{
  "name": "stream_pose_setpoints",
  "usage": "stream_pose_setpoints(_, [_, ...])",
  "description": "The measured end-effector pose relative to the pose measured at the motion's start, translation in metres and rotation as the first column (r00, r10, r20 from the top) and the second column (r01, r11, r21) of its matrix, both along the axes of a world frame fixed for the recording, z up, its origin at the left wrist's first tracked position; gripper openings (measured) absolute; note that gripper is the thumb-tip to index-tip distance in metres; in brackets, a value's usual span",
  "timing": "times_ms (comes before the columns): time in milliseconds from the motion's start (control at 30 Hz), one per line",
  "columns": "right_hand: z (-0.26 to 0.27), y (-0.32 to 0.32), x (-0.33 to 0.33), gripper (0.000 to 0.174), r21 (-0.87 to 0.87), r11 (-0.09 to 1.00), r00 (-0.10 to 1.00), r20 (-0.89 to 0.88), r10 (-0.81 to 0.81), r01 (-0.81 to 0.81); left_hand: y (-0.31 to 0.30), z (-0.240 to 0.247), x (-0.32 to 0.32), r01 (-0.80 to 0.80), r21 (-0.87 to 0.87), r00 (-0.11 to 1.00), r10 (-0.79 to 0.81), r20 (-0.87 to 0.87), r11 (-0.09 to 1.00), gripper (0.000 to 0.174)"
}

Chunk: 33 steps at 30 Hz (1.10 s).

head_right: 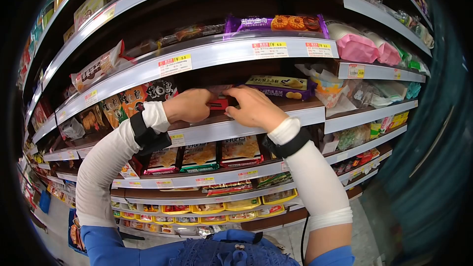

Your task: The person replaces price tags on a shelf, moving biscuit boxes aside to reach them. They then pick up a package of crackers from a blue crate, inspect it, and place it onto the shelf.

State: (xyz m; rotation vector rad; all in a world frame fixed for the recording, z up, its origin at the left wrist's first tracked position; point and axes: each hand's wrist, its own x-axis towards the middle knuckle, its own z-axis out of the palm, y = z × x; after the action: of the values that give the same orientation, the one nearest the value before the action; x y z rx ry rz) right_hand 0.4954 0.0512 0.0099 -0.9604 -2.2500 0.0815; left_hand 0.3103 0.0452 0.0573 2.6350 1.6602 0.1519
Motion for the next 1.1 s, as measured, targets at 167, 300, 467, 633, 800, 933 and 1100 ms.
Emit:
stream_pose_setpoints(167, [0.017, 0.021, -0.01, 0.054, -0.116, 0.993, 0.984, 0.178, 0.003, 0.017, 0.002, -0.003, -0.007, 0.054, 0.001, 0.998, -0.054, 0.01, 0.999, 0.033])
stream_pose_setpoints(300, [0.029, 0.031, -0.017, 0.068, -0.198, 0.972, 0.953, 0.296, -0.062, 0.125, -0.002, -0.003, -0.011, 0.083, -0.006, 0.996, -0.083, 0.025, 0.997, 0.033])
stream_pose_setpoints(467, [0.032, 0.051, -0.026, 0.077, -0.24, 0.949, 0.897, 0.434, -0.084, 0.205, -0.001, -0.006, -0.016, 0.116, -0.006, 0.992, -0.115, 0.058, 0.993, 0.033])
stream_pose_setpoints(633, [0.043, 0.051, -0.036, 0.084, -0.36, 0.9, 0.85, 0.526, -0.022, 0.246, -0.003, -0.008, -0.019, 0.117, -0.02, 0.987, -0.114, 0.11, 0.993, 0.032])
stream_pose_setpoints(800, [0.045, 0.062, -0.038, 0.088, -0.417, 0.891, 0.857, 0.511, 0.064, 0.182, -0.005, -0.009, -0.023, 0.126, -0.015, 0.985, -0.123, 0.123, 0.992, 0.036])
stream_pose_setpoints(933, [0.052, 0.057, -0.039, 0.092, -0.432, 0.875, 0.85, 0.525, 0.048, 0.218, -0.013, -0.011, -0.03, 0.171, 0.006, 0.968, -0.17, 0.185, 0.985, 0.039])
stream_pose_setpoints(1100, [0.056, 0.052, -0.04, 0.098, -0.399, 0.891, 0.863, 0.504, 0.016, 0.217, -0.026, -0.009, -0.038, 0.191, -0.036, 0.962, -0.18, 0.207, 0.981, 0.038])
